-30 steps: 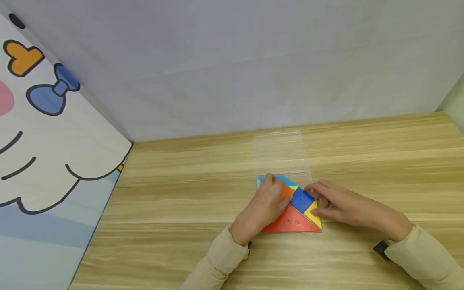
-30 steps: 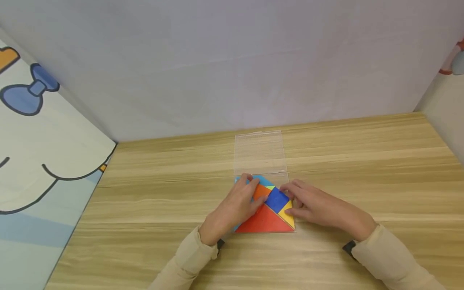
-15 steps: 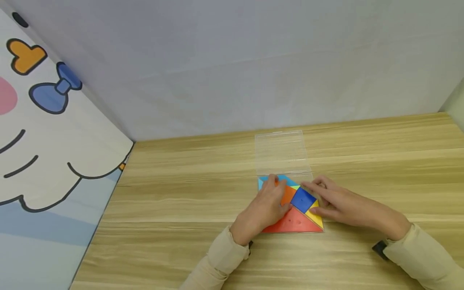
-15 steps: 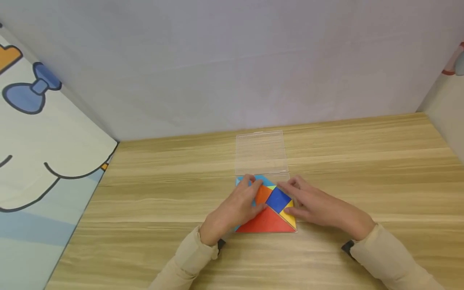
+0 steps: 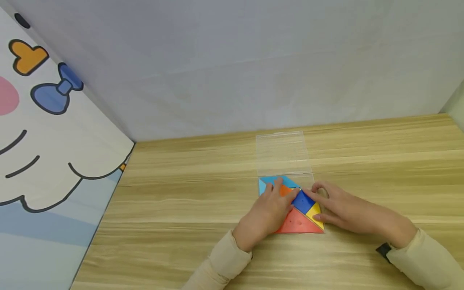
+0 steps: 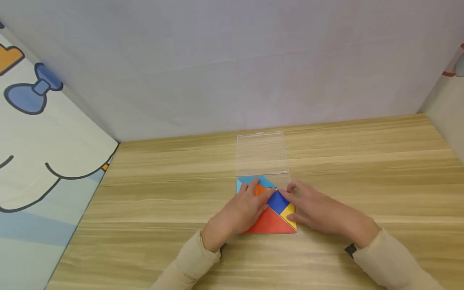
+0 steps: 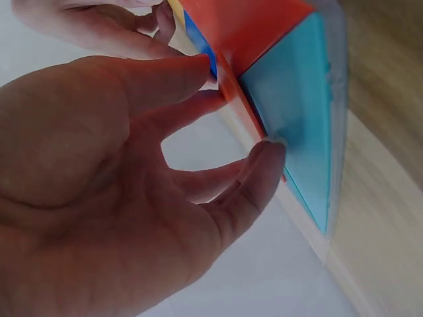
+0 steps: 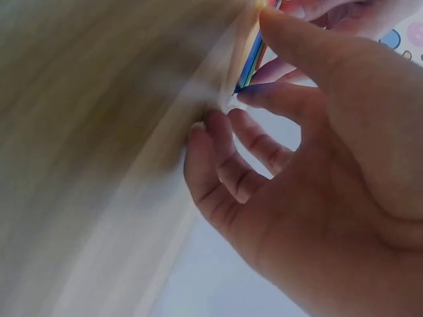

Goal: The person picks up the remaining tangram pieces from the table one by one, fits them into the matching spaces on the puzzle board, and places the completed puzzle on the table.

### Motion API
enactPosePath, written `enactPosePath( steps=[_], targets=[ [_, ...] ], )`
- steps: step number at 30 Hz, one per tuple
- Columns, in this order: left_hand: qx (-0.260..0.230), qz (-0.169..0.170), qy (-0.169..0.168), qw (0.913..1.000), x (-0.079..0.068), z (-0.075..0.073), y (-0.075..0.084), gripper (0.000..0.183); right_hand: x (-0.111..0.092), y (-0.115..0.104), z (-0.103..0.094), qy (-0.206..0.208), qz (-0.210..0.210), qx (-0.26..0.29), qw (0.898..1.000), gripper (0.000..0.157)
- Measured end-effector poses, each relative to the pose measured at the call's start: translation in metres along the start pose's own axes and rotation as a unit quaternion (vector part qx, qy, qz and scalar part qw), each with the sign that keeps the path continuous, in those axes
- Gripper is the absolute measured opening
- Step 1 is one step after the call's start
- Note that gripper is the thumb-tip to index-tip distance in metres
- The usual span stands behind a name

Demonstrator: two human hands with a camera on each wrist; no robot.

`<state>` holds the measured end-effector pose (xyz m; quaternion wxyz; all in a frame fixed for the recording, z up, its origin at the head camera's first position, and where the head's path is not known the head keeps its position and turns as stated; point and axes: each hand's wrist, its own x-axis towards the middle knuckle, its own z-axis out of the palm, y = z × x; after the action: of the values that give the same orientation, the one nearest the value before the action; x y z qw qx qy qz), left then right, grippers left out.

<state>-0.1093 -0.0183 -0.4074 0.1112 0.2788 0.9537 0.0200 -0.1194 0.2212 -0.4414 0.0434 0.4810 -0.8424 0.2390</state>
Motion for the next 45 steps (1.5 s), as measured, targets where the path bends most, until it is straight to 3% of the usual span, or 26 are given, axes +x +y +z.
enactPosePath(
  steps=[5,13,22,29,34,39,42,45],
  targets=[
    [0.053,-0.014,-0.012,0.9984,-0.002,0.0,0.005,0.048,-0.002,-0.007,-0.003,-0.014,0.025,-0.01,1.0,0.061],
    [0.039,-0.026,-0.016,0.9988,-0.001,0.001,0.007,0.053,-0.004,-0.012,-0.001,-0.014,0.026,-0.044,0.999,0.059],
    [-0.048,0.009,0.047,0.9977,0.0,0.002,0.0,0.052,-0.003,-0.014,-0.005,-0.02,0.034,-0.025,0.999,0.064],
    [-0.106,-0.016,0.031,0.9938,0.0,-0.003,-0.005,0.052,0.001,-0.012,-0.005,0.011,0.02,-0.001,1.0,0.05],
    [-0.07,-0.003,0.034,0.997,0.0,-0.003,-0.01,0.048,0.01,-0.01,-0.003,0.013,0.03,-0.011,0.999,0.049],
    [-0.003,0.017,0.048,0.9987,0.002,-0.003,-0.012,0.043,0.018,-0.013,0.0,-0.02,0.001,-0.031,0.999,0.055],
    [-0.008,0.008,0.046,0.9989,0.001,-0.006,-0.014,0.039,0.022,-0.017,0.003,-0.024,-0.016,-0.034,0.999,0.054],
    [-0.032,-0.006,0.019,0.9993,0.0,-0.009,-0.018,0.043,0.025,-0.019,0.006,-0.028,-0.022,-0.033,0.999,0.052]
  ],
)
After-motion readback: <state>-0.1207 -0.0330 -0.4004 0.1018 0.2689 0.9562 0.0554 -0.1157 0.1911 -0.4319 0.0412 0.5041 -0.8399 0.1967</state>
